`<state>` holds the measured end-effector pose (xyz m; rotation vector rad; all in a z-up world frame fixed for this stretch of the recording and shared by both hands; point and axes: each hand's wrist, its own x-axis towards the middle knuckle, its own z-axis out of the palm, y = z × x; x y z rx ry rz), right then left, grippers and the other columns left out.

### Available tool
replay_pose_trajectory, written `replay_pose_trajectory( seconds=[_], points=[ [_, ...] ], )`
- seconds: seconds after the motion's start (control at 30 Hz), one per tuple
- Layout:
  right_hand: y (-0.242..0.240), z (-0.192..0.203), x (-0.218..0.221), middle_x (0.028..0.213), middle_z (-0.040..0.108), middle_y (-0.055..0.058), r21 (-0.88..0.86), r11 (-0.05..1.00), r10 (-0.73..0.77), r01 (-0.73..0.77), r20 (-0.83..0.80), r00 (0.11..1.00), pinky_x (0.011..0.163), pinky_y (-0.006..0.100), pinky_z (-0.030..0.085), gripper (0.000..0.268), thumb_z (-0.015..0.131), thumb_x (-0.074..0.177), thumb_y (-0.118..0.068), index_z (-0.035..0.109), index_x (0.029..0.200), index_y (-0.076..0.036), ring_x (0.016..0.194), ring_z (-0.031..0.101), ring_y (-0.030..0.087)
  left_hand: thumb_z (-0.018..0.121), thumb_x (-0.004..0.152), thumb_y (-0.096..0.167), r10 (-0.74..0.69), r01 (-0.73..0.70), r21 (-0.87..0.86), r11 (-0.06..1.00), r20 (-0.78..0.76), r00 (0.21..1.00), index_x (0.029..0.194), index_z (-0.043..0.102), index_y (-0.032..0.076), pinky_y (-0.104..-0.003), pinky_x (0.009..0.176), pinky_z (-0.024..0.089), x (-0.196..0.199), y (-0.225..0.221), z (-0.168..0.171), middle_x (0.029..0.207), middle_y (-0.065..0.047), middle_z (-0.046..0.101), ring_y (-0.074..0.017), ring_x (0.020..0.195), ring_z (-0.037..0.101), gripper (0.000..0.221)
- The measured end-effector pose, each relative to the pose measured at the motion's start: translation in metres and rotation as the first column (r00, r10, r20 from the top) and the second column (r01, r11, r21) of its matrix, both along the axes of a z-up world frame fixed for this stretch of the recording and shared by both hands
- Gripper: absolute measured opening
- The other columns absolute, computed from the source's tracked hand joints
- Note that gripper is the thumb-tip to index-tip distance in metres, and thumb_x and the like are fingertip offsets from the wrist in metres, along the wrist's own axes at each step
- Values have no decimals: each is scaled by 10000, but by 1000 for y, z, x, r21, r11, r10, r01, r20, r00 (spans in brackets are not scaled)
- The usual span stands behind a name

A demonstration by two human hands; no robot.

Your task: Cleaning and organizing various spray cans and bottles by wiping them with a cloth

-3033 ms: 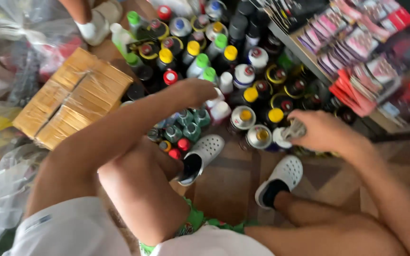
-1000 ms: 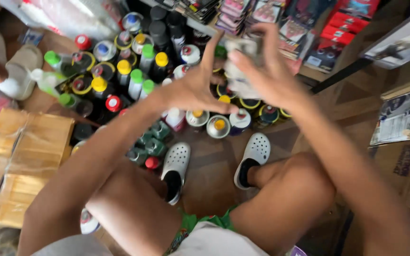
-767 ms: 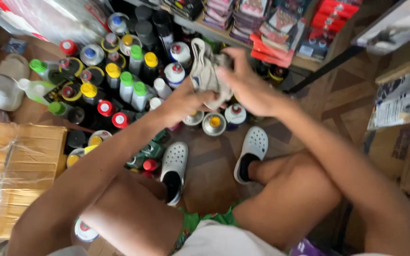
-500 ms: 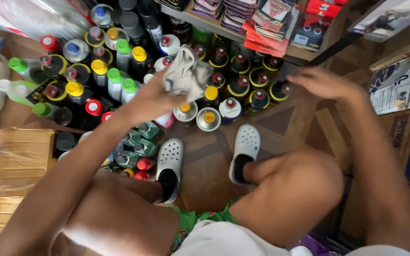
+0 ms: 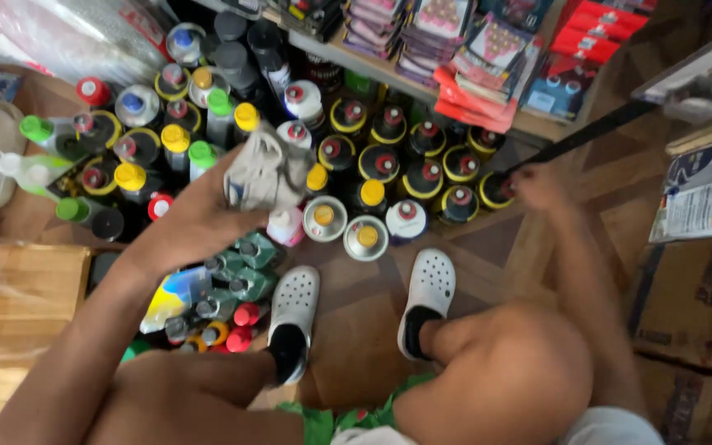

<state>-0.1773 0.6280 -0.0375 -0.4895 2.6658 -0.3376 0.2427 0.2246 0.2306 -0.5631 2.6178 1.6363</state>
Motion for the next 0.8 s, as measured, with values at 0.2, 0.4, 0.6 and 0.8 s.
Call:
replay_pose_trajectory(
  seconds=[0.2,0.4,0.6,0.8],
  points=[
    [-82,25,52,1449,344,402,-159,957,210,-242,-196,958,1046,616,479,665,514,997,-86,273,1616,-48,1329,455,587,730,707,-9,-39,55,124,991,-125,991,1304,620,45,-389,908,505,-7,6,-11,1077,-97,667,-188,1024,593,610],
    [-92,-46,-36,1478,520,307,268,937,255,-224,-85,963,1072,653,366,914,633,906,-250,132,1667,-320,1380,504,474,761,719,34,-22,30,102,994,-79,997,1262,630,79,-406,874,516,-1,7,-15,999,-103,681,-204,951,620,560],
    [-99,-45,-56,1593,453,195,217,964,142,-155,74,987,1127,664,338,738,554,952,-245,232,1615,-292,1444,427,445,738,729,44,33,-31,89,996,-18,999,1249,670,139,-384,862,532,5,1,-14,958,-60,706,-158,943,619,533],
    [-100,8,-8,1432,566,305,91,987,133,-132,-4,991,1045,673,426,727,631,918,-89,379,1599,-135,1303,528,540,730,719,76,48,-52,107,993,36,998,1277,658,161,-417,886,524,-1,-2,-17,970,-99,711,-185,972,632,569]
  ],
)
